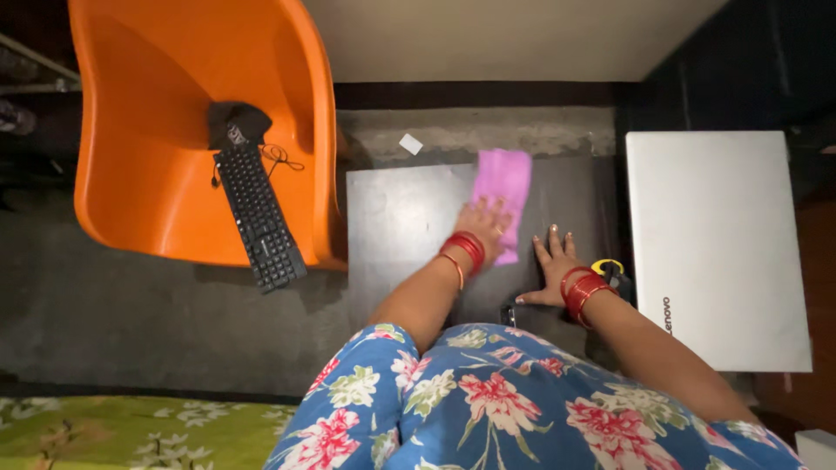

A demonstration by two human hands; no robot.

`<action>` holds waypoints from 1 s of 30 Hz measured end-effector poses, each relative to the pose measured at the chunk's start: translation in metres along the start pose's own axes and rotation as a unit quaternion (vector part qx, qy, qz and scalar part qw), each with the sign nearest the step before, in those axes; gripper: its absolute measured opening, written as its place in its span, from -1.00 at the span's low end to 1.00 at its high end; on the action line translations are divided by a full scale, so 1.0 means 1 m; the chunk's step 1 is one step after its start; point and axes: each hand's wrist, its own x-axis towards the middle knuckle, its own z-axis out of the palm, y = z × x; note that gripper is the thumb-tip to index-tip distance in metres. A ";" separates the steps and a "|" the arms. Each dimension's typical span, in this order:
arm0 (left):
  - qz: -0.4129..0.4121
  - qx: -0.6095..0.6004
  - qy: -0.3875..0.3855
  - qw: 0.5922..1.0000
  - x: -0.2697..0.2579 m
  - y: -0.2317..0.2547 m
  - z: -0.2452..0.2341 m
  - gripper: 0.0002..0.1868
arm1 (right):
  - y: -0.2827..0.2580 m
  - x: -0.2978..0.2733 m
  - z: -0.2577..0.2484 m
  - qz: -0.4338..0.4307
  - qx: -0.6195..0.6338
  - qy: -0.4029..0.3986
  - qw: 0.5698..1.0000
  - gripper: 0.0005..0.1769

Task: The person wipes the keyboard and palm rest of a laptop with a purple cloth, then closes the laptop. The person then wipes a dark wristwatch with the same cloth and places it on the table. Finally, the person wipes the table surface.

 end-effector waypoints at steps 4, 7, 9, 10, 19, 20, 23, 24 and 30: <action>0.002 -0.048 -0.011 0.999 -0.041 -0.005 -0.009 -0.09 | 0.006 0.012 0.008 -0.016 -0.099 0.013 0.995 0.54; -0.069 -0.115 0.063 0.989 -0.087 -0.057 0.013 -0.03 | 0.008 0.012 0.016 0.010 -0.039 -0.005 0.999 0.46; -0.161 -0.091 0.073 0.980 -0.125 -0.091 0.030 -0.12 | 0.006 0.012 0.021 0.010 -0.030 0.015 0.999 0.35; -0.187 -0.069 0.106 0.974 -0.141 -0.104 0.036 -0.12 | 0.008 0.011 0.025 0.011 -0.027 0.028 0.999 0.29; -0.110 -0.072 -0.005 0.991 -0.182 -0.040 0.078 -0.14 | 0.018 0.021 0.036 -0.008 0.041 0.071 0.997 0.12; -0.054 -0.054 0.016 0.997 -0.173 -0.021 0.076 -0.11 | 0.014 0.019 0.030 -0.003 0.033 0.049 0.998 0.20; 0.028 -0.050 0.038 0.998 -0.144 0.003 0.057 -0.14 | 0.009 0.014 0.014 0.010 0.005 0.011 1.000 0.39; 0.040 -0.057 0.038 0.997 -0.138 0.003 0.049 -0.17 | 0.007 0.014 0.012 0.010 -0.005 0.012 1.000 0.44; -0.138 -0.093 0.058 0.984 -0.108 -0.079 0.023 -0.18 | -0.005 -0.001 0.011 0.011 0.051 0.050 0.997 0.52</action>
